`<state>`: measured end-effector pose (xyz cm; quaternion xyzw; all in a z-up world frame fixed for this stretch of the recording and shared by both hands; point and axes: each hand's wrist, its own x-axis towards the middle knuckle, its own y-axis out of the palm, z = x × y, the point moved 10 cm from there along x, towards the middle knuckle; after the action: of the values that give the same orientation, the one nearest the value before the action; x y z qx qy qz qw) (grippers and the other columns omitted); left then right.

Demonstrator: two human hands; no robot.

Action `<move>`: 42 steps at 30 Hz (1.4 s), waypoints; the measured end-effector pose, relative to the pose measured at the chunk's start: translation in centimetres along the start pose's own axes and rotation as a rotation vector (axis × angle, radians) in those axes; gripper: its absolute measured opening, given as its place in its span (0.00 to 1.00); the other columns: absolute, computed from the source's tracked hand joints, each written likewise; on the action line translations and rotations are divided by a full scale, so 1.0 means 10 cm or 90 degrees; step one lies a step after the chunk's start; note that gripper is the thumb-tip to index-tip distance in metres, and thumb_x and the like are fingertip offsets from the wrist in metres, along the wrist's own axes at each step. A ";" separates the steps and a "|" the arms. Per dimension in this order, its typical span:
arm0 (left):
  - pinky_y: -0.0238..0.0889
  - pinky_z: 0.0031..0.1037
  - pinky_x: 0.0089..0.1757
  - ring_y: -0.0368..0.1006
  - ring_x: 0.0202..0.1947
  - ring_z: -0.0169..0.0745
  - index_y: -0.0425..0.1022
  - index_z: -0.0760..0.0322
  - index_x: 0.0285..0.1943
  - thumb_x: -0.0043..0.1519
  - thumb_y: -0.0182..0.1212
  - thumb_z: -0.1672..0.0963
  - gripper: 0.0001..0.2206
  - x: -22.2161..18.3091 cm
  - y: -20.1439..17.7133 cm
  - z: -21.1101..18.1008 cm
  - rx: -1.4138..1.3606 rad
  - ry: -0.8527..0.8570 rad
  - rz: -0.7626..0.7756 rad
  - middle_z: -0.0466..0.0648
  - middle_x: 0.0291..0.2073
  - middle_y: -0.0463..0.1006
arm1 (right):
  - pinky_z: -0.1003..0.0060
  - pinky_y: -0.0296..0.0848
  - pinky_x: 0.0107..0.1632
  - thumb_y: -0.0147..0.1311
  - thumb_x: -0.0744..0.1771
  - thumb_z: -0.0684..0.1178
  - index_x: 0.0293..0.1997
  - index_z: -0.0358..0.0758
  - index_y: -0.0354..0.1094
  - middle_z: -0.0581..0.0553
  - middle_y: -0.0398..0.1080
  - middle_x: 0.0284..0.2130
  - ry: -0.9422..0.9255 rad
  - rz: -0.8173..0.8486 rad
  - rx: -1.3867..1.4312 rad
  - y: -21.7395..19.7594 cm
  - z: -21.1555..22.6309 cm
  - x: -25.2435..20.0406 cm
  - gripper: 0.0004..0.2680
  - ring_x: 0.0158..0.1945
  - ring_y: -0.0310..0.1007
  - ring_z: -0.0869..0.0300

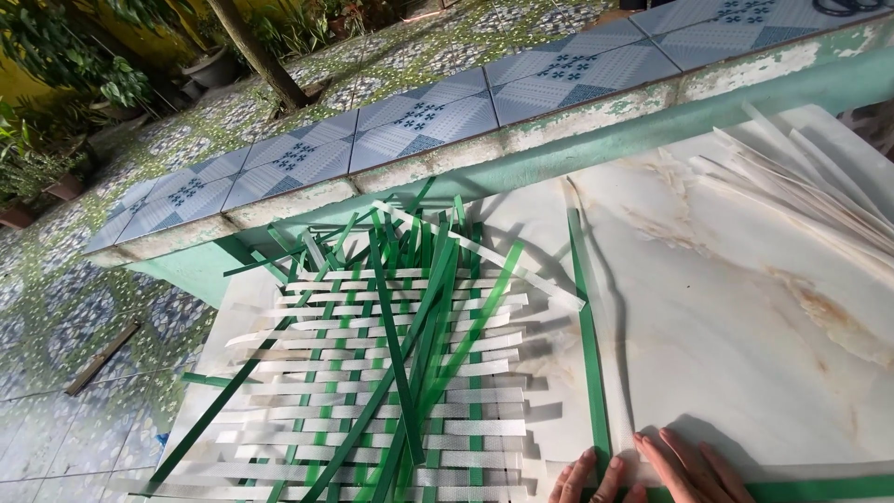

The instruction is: Weaving green and white plastic strips together on a table to create a mat.

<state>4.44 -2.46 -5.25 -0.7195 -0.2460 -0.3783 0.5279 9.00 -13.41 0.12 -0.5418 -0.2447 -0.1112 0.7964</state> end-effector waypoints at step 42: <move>0.69 0.52 0.49 0.73 0.56 0.63 0.78 0.58 0.53 0.68 0.62 0.56 0.07 0.29 -0.30 0.02 -0.259 0.007 0.098 0.50 0.56 0.78 | 0.70 0.76 0.35 0.45 0.66 0.33 0.38 0.43 0.66 0.49 0.69 0.34 -0.455 0.399 -0.142 0.30 1.87 2.75 0.08 0.36 0.71 0.63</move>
<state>3.98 -1.49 -1.22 -0.8259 -0.1062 -0.3822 0.4007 28.85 7.39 17.20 -0.6756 -0.3146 0.3014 0.5947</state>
